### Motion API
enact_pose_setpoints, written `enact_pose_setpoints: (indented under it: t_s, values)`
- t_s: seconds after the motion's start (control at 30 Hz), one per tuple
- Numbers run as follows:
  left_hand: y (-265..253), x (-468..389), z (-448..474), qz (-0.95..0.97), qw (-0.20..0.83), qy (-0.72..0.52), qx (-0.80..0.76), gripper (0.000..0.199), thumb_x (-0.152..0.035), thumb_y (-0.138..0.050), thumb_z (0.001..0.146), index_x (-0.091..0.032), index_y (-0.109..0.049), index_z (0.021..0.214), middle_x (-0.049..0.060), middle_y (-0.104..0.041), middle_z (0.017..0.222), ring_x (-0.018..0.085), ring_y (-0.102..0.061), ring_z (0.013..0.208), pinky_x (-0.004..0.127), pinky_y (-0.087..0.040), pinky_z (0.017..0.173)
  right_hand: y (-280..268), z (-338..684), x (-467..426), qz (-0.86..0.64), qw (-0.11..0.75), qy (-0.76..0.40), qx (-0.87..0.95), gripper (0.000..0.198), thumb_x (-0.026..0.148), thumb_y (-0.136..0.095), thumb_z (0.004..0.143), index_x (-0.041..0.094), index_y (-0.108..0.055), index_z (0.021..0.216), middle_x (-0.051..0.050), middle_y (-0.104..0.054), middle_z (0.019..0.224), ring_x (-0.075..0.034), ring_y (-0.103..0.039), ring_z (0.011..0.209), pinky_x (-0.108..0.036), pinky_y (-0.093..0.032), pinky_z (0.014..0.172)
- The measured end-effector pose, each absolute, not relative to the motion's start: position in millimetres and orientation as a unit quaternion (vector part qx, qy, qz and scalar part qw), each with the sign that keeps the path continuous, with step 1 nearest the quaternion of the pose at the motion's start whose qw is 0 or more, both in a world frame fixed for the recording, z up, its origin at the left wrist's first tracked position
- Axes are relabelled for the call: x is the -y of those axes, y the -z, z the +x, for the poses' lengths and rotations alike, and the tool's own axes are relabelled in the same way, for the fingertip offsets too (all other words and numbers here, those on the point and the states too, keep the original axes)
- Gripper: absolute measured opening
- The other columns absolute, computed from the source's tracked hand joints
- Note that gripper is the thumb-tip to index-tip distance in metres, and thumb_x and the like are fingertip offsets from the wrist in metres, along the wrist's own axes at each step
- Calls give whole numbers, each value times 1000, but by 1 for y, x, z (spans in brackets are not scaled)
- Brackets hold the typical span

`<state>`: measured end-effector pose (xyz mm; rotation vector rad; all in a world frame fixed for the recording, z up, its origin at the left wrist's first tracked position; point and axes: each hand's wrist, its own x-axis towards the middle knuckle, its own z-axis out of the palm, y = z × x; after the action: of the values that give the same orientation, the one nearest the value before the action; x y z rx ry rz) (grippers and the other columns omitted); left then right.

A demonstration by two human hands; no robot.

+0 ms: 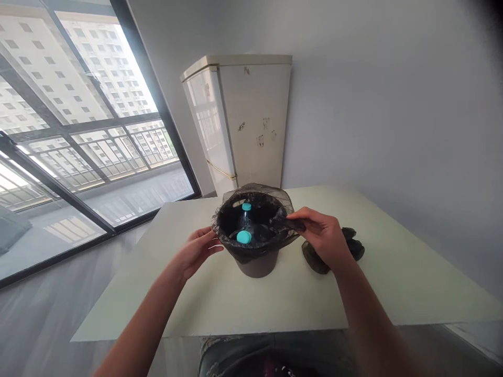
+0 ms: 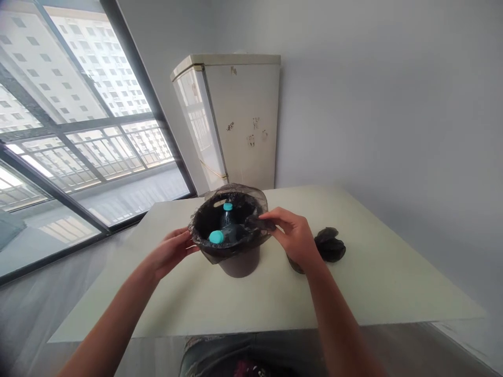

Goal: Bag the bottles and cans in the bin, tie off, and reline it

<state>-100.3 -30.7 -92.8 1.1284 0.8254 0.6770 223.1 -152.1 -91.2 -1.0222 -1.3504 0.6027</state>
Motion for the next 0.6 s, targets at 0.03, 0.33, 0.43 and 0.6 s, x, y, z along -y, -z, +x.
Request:
enact_pose_setpoints:
  t_s: [0.03, 0.33, 0.43, 0.6]
  values:
    - [88, 31, -100, 522, 703, -314, -367, 36, -44, -84, 85, -16, -77, 106, 9, -73, 103, 16, -65, 87, 28, -56, 84, 86, 221, 155, -425, 635, -270, 586, 11, 23, -72, 94, 26, -80, 101, -4, -68, 96, -20, -65, 92, -34, -55, 83]
    - [20, 36, -121, 530, 597, -525, -296, 20, -29, -80, 88, -15, -66, 85, 0, -55, 76, 11, -56, 71, 22, -51, 70, 57, 214, 172, -333, 778, -317, 428, 12, 15, -71, 88, 23, -79, 90, -2, -58, 86, -14, -56, 76, -27, -48, 68]
    - [17, 31, -124, 536, 545, -591, -259, 15, -27, -78, 90, -17, -66, 89, 1, -58, 80, 13, -60, 79, 24, -52, 76, 68, 225, 168, -260, 808, -308, 430, 9, 19, -71, 86, 26, -77, 84, -1, -51, 81, -14, -53, 75, -28, -50, 72]
    - [84, 3, -130, 486, 516, -633, -310, 29, -47, -79, 89, -22, -70, 102, 5, -72, 107, 19, -67, 107, 30, -54, 93, 116, 247, 162, -406, 714, -317, 474, 78, 37, -85, 76, 34, -56, 149, -9, -62, 135, -25, -64, 111, -37, -58, 89]
